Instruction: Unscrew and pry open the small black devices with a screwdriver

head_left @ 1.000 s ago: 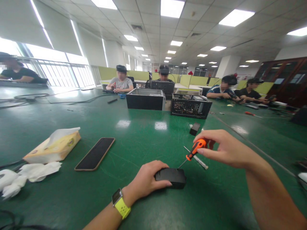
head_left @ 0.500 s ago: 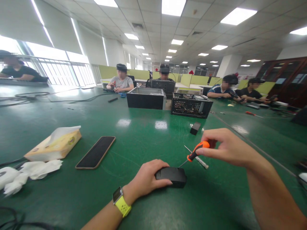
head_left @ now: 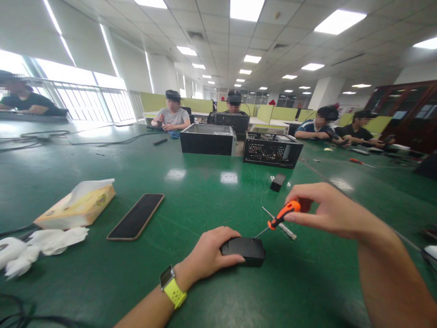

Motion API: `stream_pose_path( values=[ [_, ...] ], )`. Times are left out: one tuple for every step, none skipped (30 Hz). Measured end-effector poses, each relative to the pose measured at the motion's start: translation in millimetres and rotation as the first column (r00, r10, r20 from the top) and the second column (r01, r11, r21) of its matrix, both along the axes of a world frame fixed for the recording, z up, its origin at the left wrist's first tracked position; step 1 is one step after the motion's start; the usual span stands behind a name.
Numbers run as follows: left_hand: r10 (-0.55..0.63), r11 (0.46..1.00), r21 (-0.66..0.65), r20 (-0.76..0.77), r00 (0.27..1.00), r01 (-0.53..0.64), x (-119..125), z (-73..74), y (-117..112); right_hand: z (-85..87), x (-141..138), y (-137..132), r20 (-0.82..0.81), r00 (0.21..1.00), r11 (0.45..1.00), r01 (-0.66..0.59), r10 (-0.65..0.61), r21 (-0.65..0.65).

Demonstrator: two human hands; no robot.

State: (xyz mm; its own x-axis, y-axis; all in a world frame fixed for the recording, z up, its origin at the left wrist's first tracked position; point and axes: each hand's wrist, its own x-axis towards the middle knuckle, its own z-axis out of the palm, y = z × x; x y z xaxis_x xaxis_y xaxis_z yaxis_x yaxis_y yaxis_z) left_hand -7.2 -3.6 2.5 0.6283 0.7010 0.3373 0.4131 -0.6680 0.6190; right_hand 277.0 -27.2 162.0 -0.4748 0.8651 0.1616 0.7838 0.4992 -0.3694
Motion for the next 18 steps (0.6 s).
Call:
stream_pose_path(
  values=[
    [-0.001, 1.000, -0.001, 0.000, 1.000, 0.001, 0.0, -0.2, 0.2, 0.4, -0.1, -0.7, -0.018, 0.999, 0.999, -0.033, 0.033, -0.016],
    [-0.003, 1.000, -0.003, -0.002, 1.000, 0.003, 0.1, -0.3, 0.5, 0.7, -0.2, -1.4, -0.031, 0.998, 0.998, -0.054, 0.053, -0.029],
    [-0.005, 1.000, -0.004, -0.004, 1.000, 0.005, 0.1, -0.3, 0.9, 0.7, -0.4, -1.8, -0.031, 0.998, 0.998, -0.056, 0.055, -0.031],
    [-0.006, 1.000, -0.003, -0.005, 1.000, 0.006, 0.2, -0.1, 1.2, 0.6, -0.5, -1.9, -0.018, 0.999, 0.999, -0.039, 0.039, -0.023],
    [-0.007, 1.000, 0.000, -0.004, 1.000, 0.007, 0.3, 0.1, 1.4, 0.3, -0.7, -1.5, 0.001, 1.000, 1.000, -0.008, 0.008, -0.010],
    [-0.009, 1.000, 0.004, -0.002, 1.000, 0.009, 0.3, 0.3, 1.6, -0.1, -0.8, -0.9, 0.019, 0.999, 1.000, 0.028, -0.028, 0.004],
    [-0.011, 1.000, 0.009, 0.002, 1.000, 0.011, 0.4, 0.4, 1.7, -0.5, -1.1, -0.1, 0.034, 0.997, 0.998, 0.063, -0.063, 0.017],
    [-0.013, 1.000, 0.014, 0.007, 1.000, 0.013, 0.4, 0.4, 1.6, -0.7, -1.4, 0.7, 0.041, 0.995, 0.996, 0.086, -0.087, 0.025],
    [-0.016, 1.000, 0.017, 0.011, 1.000, 0.015, 0.4, 0.4, 1.4, -0.8, -1.9, 1.4, 0.039, 0.995, 0.995, 0.094, -0.095, 0.022],
    [-0.017, 1.000, 0.020, 0.014, 1.000, 0.016, 0.3, 0.2, 1.2, -0.7, -2.4, 1.9, 0.028, 0.996, 0.996, 0.088, -0.088, 0.009],
    [-0.017, 1.000, 0.022, 0.015, 1.000, 0.016, 0.3, 0.0, 0.9, -0.6, -2.9, 2.1, 0.014, 0.997, 0.997, 0.072, -0.072, -0.007],
    [-0.015, 1.000, 0.025, 0.016, 1.000, 0.015, 0.2, -0.2, 0.7, -0.5, -3.4, 2.2, 0.001, 0.999, 0.998, 0.052, -0.052, -0.024],
    [-0.015, 1.000, 0.026, 0.014, 1.000, 0.014, 0.2, -0.4, 0.5, -0.4, -3.8, 2.2, -0.010, 0.999, 0.999, 0.036, -0.037, -0.038],
    [-0.015, 1.000, 0.026, 0.013, 1.000, 0.014, 0.2, -0.5, 0.5, -0.5, -3.9, 2.1, -0.015, 0.999, 0.999, 0.029, -0.029, -0.044],
    [-0.014, 1.000, 0.026, 0.012, 1.000, 0.013, 0.2, -0.6, 0.5, -0.7, -3.6, 2.1, -0.010, 0.999, 0.999, 0.031, -0.032, -0.042],
    [-0.013, 1.000, 0.025, 0.012, 1.000, 0.013, 0.3, -0.5, 0.6, -1.0, -3.1, 2.0, 0.003, 0.999, 0.999, 0.044, -0.044, -0.032],
    [-0.014, 1.000, 0.024, 0.012, 1.000, 0.014, 0.3, -0.4, 0.8, -1.3, -2.2, 2.0, 0.022, 0.998, 0.998, 0.065, -0.064, -0.017],
    [-0.014, 1.000, 0.022, 0.010, 1.000, 0.014, 0.3, -0.3, 0.9, -1.4, -1.1, 1.8, 0.042, 0.995, 0.996, 0.086, -0.086, -0.005]
  ],
)
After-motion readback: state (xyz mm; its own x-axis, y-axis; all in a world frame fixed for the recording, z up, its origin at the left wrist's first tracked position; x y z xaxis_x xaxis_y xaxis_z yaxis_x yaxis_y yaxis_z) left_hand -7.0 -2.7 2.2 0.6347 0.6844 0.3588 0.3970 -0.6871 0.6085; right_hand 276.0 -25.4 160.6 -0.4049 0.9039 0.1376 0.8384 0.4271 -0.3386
